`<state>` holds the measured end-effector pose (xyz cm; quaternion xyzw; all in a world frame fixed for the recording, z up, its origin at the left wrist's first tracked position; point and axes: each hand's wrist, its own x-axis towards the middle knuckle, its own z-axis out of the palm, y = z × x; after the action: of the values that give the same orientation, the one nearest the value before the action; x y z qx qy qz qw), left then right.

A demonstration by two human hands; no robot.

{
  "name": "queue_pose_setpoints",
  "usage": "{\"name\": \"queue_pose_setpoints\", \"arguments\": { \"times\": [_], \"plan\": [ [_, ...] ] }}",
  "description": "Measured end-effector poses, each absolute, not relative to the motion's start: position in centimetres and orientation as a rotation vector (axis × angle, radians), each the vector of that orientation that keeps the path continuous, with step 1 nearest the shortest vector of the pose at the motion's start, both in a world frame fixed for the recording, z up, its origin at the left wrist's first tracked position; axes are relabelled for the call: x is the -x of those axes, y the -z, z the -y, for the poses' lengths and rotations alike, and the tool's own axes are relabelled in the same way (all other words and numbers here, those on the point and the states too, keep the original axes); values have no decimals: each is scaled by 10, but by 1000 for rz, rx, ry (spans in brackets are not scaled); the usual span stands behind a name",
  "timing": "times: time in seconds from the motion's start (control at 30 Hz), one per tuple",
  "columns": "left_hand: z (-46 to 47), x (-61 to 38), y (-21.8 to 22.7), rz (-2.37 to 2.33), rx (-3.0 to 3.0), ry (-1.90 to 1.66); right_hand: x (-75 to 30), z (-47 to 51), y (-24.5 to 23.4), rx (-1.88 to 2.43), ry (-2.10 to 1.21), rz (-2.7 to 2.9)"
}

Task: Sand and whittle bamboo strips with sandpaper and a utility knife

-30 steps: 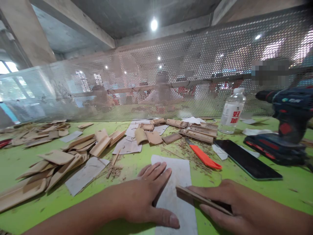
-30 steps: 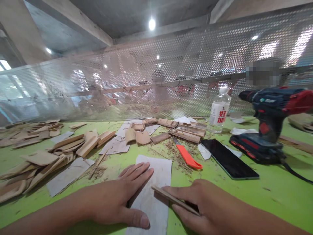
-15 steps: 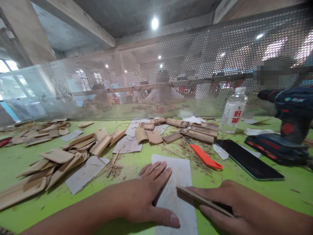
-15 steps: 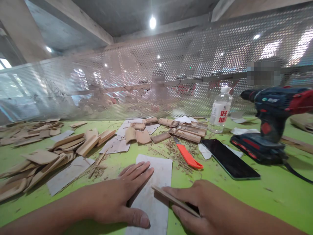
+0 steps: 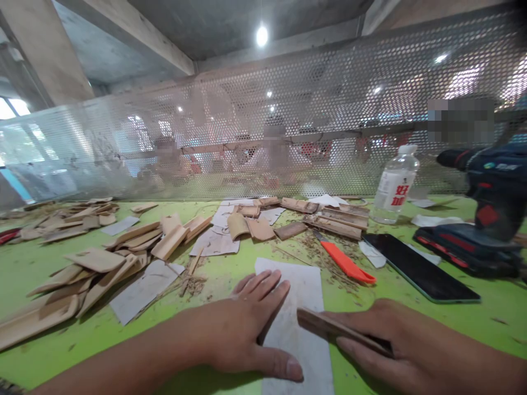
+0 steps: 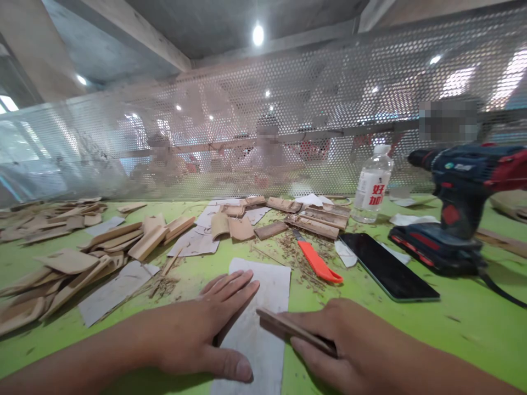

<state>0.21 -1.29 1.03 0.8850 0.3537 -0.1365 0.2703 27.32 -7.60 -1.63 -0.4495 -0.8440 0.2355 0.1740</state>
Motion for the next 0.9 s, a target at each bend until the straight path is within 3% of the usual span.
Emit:
{"name": "queue_pose_setpoints", "arguments": {
  "times": [0.73,0.9],
  "plan": [
    [12,-2,-12,-923,-2392,343,-277,80,15,1157,-511,2606],
    [13,-1,-11,-944,-2392,354,-275,80,15,1187,-304,2656]
  ]
}}
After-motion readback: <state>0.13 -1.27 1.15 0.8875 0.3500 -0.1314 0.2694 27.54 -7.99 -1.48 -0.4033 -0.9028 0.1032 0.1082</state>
